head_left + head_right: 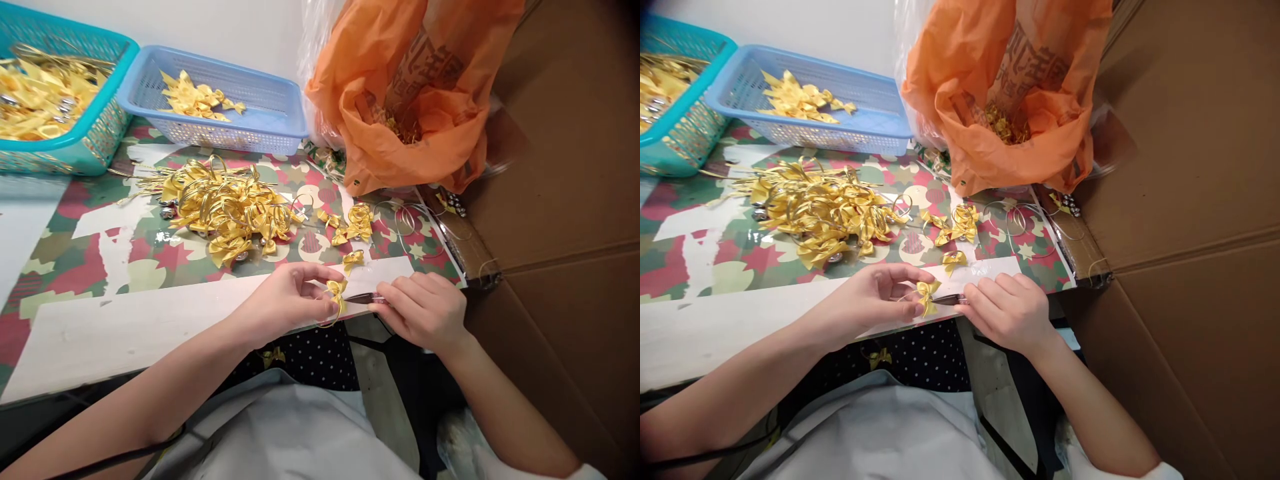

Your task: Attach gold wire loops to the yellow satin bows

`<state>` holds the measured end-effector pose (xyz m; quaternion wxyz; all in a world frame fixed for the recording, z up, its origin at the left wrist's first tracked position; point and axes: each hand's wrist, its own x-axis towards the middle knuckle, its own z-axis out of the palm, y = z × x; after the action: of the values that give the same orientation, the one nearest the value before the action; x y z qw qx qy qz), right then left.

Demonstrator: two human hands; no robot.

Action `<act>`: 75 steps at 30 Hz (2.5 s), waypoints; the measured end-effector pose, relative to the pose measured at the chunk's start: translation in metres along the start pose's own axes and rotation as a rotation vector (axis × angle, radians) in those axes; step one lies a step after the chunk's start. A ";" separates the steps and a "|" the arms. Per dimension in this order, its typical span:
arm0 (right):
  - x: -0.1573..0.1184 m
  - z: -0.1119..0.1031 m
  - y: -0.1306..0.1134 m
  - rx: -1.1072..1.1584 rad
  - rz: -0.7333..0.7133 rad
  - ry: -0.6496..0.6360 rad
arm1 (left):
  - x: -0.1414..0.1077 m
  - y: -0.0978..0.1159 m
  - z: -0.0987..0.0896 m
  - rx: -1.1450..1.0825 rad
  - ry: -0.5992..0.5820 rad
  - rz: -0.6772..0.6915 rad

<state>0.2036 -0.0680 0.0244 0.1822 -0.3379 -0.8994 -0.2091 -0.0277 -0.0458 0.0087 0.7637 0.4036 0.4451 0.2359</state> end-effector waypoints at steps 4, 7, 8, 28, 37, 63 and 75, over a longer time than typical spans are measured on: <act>-0.004 0.001 0.002 0.027 0.043 0.014 | -0.001 -0.001 -0.001 -0.004 -0.004 0.010; -0.006 0.004 0.002 0.061 0.111 0.023 | 0.002 -0.002 -0.003 0.096 0.038 0.059; -0.007 0.005 0.002 0.076 0.147 0.031 | 0.003 -0.002 -0.004 0.161 0.073 0.102; -0.074 0.051 -0.062 0.477 0.817 0.469 | -0.068 -0.120 -0.062 1.045 0.042 0.059; -0.070 0.057 -0.098 0.661 0.907 0.433 | -0.024 -0.161 -0.061 1.290 0.118 0.050; 0.038 0.019 -0.106 1.386 0.945 0.168 | -0.061 -0.026 -0.027 0.090 -0.004 0.333; 0.049 0.034 -0.098 1.295 1.000 0.117 | -0.049 -0.028 -0.041 0.235 0.080 0.351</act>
<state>0.0952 -0.0917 -0.0062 0.4596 -0.5153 -0.5739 0.4403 -0.0871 -0.0803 -0.0020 0.6403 0.5516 0.4224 0.3277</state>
